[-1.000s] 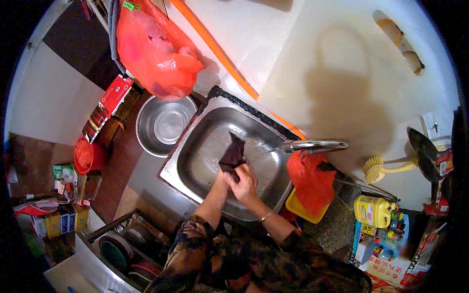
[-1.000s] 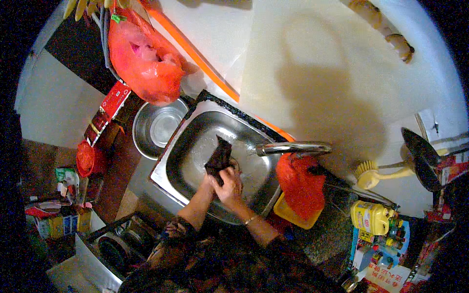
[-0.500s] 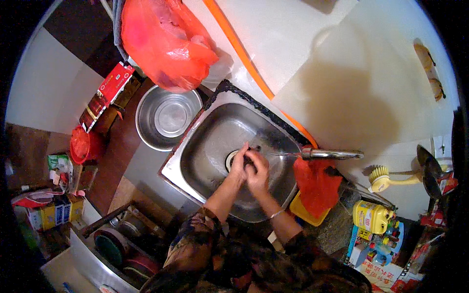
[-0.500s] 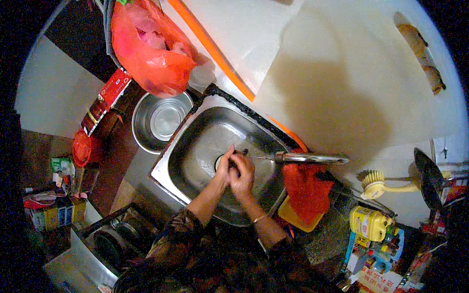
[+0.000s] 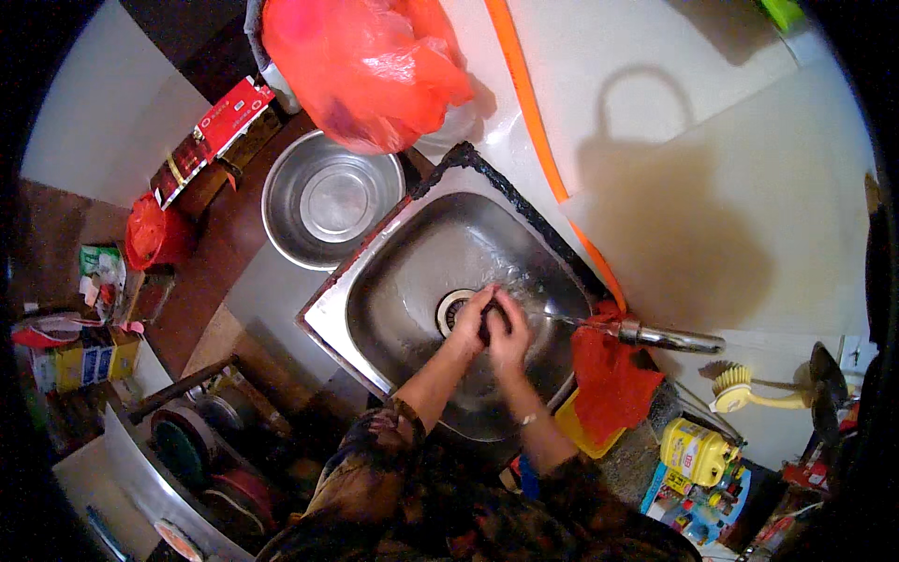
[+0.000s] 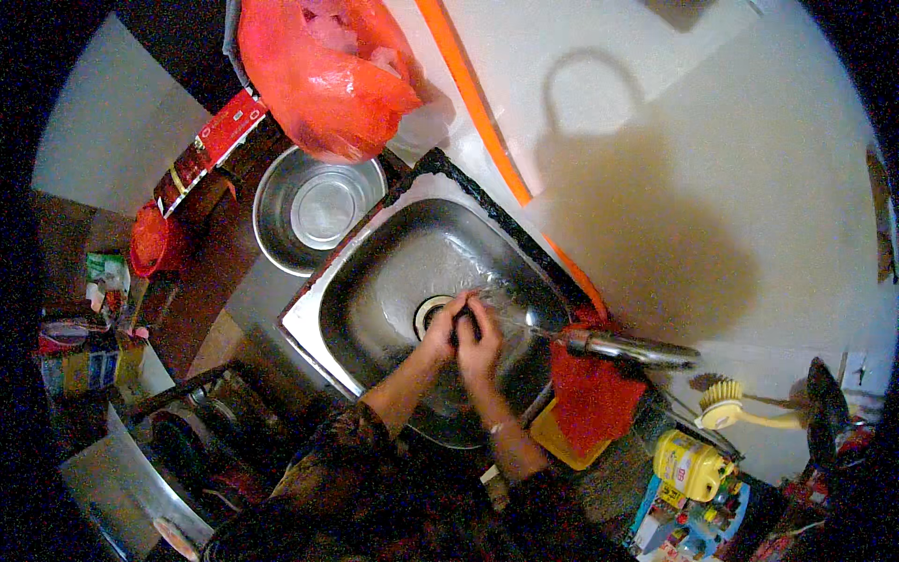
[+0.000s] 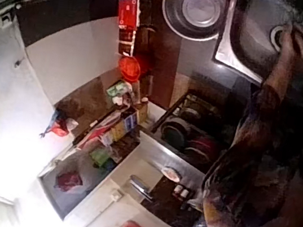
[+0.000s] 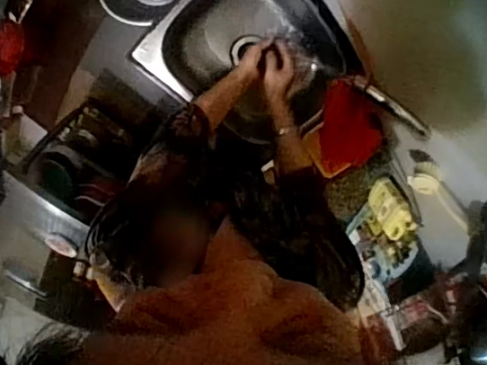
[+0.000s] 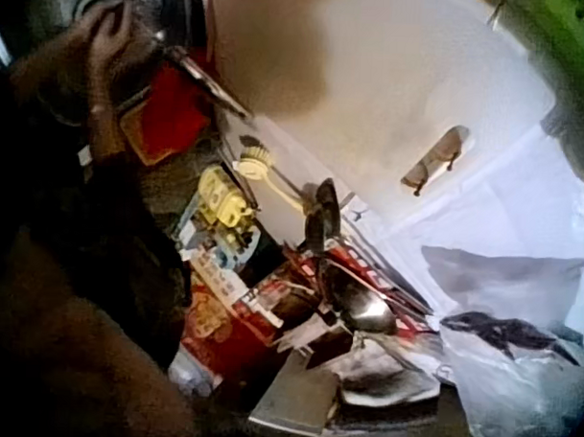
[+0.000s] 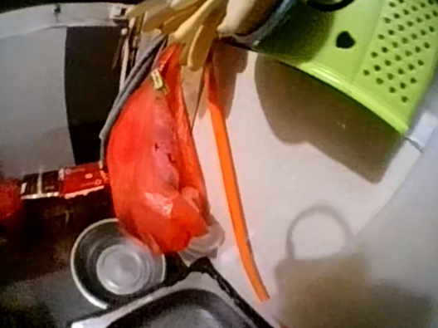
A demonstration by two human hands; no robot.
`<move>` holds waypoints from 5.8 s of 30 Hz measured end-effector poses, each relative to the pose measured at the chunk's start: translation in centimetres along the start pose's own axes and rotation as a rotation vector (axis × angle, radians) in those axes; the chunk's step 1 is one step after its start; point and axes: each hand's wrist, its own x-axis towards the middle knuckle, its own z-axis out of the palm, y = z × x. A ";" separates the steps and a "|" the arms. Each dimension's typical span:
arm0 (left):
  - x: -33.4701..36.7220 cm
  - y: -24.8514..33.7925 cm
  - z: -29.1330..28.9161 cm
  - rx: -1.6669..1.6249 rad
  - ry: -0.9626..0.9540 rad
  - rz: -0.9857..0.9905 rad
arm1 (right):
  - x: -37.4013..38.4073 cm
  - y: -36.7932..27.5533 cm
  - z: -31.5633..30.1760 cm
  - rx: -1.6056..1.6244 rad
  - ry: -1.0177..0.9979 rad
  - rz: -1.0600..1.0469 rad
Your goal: The person washes a dark cloth by hand in a sink under running water, rinses a small yellow tray, and then walks through a store aisle while holding the damp cloth.
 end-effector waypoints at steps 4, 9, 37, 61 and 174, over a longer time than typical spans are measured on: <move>1.0 -0.4 -1.9 0.064 0.123 -0.054 | -1.0 0.6 1.5 -0.094 0.013 0.111; 1.2 -0.9 -0.3 0.096 0.212 -0.095 | 7.4 7.1 2.6 -0.571 -0.133 -0.189; 1.7 -2.3 -2.0 0.050 0.231 0.073 | 3.8 5.5 2.6 -0.354 -0.068 0.031; -3.8 -2.4 1.8 1.809 0.387 0.281 | 8.3 2.4 -2.7 -0.435 -0.200 -0.346; -0.8 -2.9 -1.7 2.479 0.498 0.510 | 6.7 2.8 1.4 -0.471 -0.154 -0.492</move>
